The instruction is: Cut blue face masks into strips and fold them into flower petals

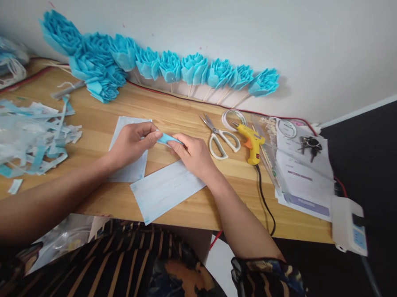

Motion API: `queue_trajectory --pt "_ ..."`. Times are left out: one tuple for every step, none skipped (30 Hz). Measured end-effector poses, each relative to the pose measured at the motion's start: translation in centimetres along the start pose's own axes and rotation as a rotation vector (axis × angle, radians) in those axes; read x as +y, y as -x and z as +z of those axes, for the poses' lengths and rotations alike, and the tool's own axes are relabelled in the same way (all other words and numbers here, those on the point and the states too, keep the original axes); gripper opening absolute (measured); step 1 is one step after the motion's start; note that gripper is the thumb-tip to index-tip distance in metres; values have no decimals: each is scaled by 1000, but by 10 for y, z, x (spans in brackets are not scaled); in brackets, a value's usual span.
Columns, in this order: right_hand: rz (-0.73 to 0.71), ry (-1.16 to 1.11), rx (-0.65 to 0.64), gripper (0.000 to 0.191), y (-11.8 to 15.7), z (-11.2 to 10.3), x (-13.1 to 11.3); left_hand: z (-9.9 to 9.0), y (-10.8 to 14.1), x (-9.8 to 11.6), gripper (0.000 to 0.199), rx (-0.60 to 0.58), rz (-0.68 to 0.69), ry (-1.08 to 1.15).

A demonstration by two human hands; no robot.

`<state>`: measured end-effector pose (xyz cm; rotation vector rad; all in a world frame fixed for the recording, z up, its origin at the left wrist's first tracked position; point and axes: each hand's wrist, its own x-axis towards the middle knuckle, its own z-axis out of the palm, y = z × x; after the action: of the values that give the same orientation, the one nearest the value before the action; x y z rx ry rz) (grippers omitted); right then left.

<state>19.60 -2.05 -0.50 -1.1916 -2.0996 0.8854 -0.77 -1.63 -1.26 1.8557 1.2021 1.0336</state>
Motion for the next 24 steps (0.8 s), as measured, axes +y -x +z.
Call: queue_trajectory --pt "14 5 4 24 0 -1 0 0 -1 -1 34 0 -5 16" --pt "27 14 12 24 0 -1 -1 0 -1 -1 35 1 -8 25" --pt "36 21 20 24 0 -2 -1 0 -1 -2 36 2 -8 23" --pt "42 23 25 25 1 -2 -1 0 -1 -2 35 -1 -3 10" --pt "44 18 23 27 1 -2 -2 0 -1 -2 34 -7 7 -14" --pt "46 7 11 28 1 -2 -2 1 -1 -1 33 -17 18 -45" --pt "48 -8 -9 28 1 -2 -2 1 0 -1 32 -27 29 -75" --pt "50 -21 -34 29 1 -2 -2 2 0 0 31 -36 38 -99" --pt "49 -26 -53 29 1 -2 -2 3 1 1 31 -42 43 -114" --pt "44 -23 -66 30 1 -2 -3 3 2 2 31 -44 45 -119" --pt "34 -15 -70 31 1 -2 -3 4 2 2 32 -42 47 -115" --pt "21 -4 -68 33 1 -1 -3 4 2 3 34 -38 46 -103" --pt "8 7 -60 35 1 -1 -3 4 3 3 35 -39 42 -83" --pt "-1 17 -49 37 1 0 -3 4 3 3 37 -48 34 -52" --pt "-5 24 -36 37 1 0 -3 4 2 3 38 -65 22 -11" --pt "-6 30 -21 37 0 1 -2 4 2 2 40 -87 8 38" --pt "-6 32 -2 35 0 1 -2 4 1 1 40 -110 -7 87" --pt "-4 29 16 33 0 2 -2 4 1 0 40 -128 -24 131" --pt "-2 19 31 31 0 2 -2 4 0 -2 39 -137 -42 163" --pt "1 5 42 30 0 2 -2 4 0 -4 38 -139 -60 183" --pt "5 -11 47 29 0 2 -1 4 -1 -5 37 -137 -77 193" --pt "8 -27 50 30 1 2 -1 4 -1 -6 36 -133 -88 194" --pt "10 -39 50 32 1 2 -1 4 -1 -7 35 -127 -91 188" --pt "10 -47 49 35 1 2 -1 4 -1 -6 34 -119 -85 172"
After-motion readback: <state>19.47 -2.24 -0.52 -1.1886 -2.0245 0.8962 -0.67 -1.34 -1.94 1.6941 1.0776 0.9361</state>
